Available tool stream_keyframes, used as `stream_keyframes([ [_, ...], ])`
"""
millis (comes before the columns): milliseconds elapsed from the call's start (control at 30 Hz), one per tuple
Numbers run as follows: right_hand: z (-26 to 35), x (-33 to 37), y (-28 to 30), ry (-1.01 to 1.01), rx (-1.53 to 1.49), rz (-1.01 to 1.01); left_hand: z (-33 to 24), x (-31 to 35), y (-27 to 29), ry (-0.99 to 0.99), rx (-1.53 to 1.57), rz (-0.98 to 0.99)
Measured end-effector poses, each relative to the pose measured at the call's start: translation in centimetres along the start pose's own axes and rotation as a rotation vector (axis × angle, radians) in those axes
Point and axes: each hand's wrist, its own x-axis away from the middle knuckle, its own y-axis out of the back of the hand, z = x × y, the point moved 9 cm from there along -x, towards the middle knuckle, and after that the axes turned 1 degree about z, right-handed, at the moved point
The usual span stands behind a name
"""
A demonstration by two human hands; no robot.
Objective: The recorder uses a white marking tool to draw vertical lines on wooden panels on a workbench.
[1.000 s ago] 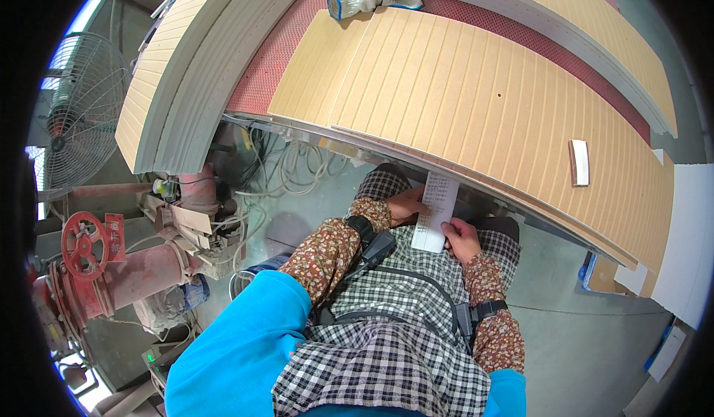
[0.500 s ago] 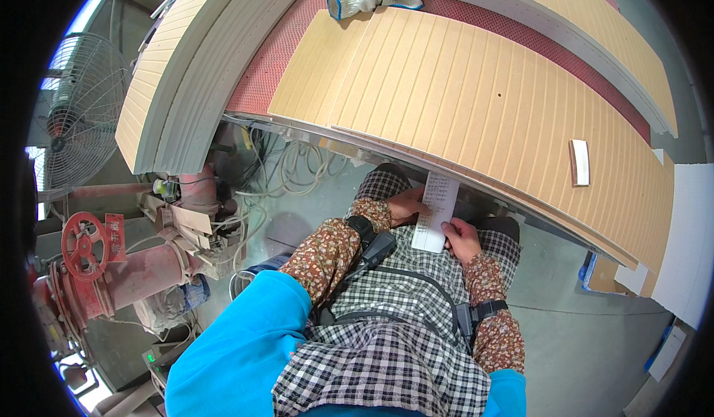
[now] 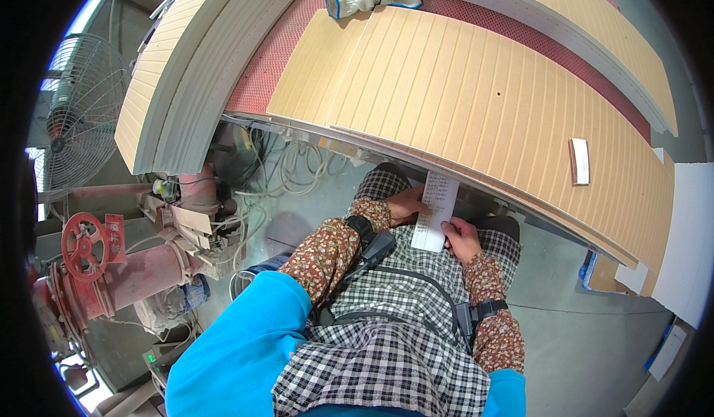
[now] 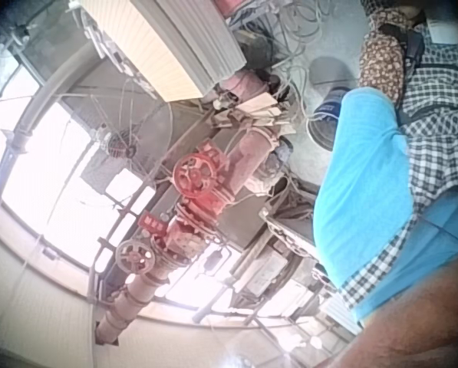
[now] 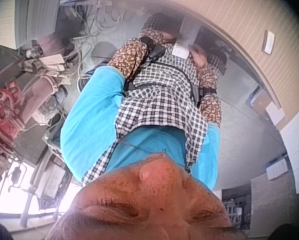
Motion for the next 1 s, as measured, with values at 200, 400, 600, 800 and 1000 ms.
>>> stream_keyframes([
  [200, -0.23, -0.10, 0.08, -0.013, 0.007, -0.009, -0.40, 0.25, -0.23, 0.007, -0.014, -0.055],
  [400, -0.06, 0.01, 0.00, -0.012, 0.000, -0.005, -0.41, 0.15, -0.03, 0.003, -0.044, -0.042],
  [600, -0.15, -0.04, -0.03, -0.002, -0.017, 0.002, -0.34, 0.14, -0.20, 0.010, -0.048, -0.017],
  [800, -0.23, -0.08, 0.04, 0.000, -0.007, -0.005, -0.45, 0.17, -0.24, -0.006, -0.015, -0.043],
  [1000, -0.20, -0.10, 0.05, -0.006, 0.005, -0.002, -0.62, 0.25, -0.45, -0.005, -0.012, -0.032],
])
